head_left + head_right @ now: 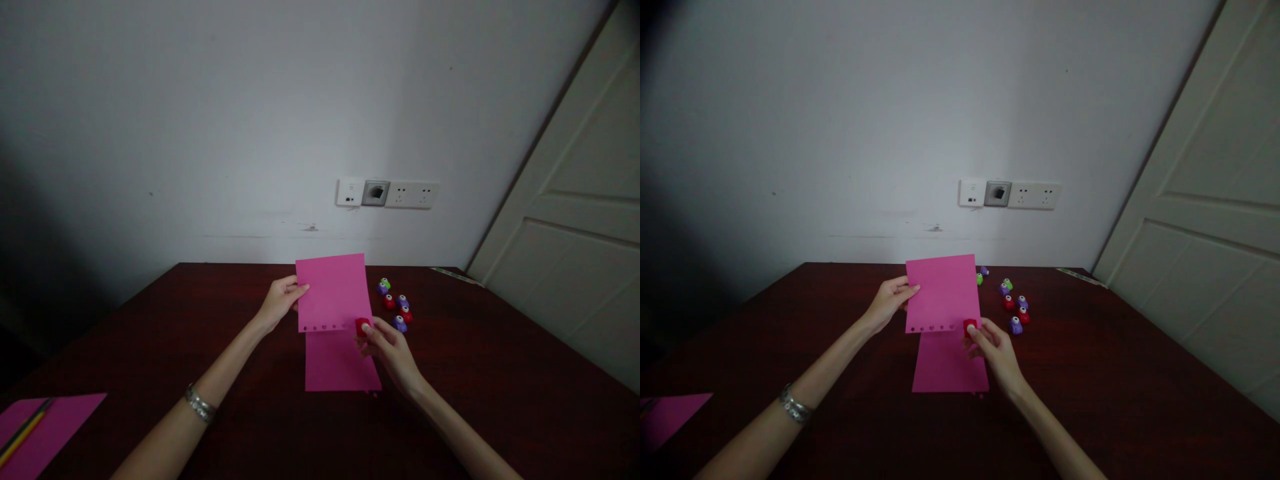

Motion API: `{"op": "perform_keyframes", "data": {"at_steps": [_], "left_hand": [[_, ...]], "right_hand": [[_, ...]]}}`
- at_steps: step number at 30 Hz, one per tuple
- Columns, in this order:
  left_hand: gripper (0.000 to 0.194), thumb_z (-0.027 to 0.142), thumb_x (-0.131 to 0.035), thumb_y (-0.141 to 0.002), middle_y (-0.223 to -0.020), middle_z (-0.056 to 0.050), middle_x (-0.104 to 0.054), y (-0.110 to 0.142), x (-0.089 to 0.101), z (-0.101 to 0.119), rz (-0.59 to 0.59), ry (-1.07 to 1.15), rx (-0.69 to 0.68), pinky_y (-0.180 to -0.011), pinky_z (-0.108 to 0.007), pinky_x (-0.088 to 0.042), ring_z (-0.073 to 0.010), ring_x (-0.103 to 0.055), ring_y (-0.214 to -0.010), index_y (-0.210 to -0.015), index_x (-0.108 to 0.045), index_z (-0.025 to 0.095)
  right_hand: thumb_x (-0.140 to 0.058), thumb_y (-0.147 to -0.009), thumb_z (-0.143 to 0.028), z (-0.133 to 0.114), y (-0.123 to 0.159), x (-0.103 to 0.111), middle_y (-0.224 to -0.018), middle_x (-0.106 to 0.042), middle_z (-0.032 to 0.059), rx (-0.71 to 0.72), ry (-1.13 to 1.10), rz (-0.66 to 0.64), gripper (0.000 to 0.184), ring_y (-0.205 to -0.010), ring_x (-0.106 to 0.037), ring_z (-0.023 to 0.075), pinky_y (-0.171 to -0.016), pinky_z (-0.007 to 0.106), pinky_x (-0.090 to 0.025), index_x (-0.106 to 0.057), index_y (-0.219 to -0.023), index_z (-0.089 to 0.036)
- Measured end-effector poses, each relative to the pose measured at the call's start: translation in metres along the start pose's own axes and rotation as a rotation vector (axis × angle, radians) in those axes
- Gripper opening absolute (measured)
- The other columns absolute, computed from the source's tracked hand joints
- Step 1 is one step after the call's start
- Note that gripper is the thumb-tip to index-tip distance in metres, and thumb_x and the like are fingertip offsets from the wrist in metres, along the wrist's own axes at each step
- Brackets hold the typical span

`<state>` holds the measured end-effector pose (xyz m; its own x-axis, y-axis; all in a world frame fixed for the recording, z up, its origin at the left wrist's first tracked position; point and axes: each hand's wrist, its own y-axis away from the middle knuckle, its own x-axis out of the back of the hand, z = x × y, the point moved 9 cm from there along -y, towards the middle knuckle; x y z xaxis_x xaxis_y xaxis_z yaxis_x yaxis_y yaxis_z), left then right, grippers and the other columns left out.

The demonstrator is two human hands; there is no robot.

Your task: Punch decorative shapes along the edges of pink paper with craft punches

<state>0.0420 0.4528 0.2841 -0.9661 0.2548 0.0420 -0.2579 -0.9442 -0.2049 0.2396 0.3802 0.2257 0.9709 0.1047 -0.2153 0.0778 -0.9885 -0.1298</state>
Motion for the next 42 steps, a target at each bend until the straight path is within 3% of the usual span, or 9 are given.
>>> {"op": "perform_keyframes", "data": {"at_steps": [42], "left_hand": [[0.031,0.033,-0.057,-0.074,-0.075,-0.007,-0.064,-0.0014,0.0003,-0.0009,-0.021,-0.039,-0.011,-0.050,-0.023,-0.041,-0.0117,-0.054,-0.058,-0.099,-0.061,0.016]], "right_hand": [[-0.063,-0.070,-0.045,-0.0015,0.0001,-0.0019,-0.062,-0.060,0.0008,-0.007,0.021,-0.023,0.028,-0.056,-0.057,0.0138,-0.053,0.027,-0.045,-0.056,-0.077,-0.018]]}}
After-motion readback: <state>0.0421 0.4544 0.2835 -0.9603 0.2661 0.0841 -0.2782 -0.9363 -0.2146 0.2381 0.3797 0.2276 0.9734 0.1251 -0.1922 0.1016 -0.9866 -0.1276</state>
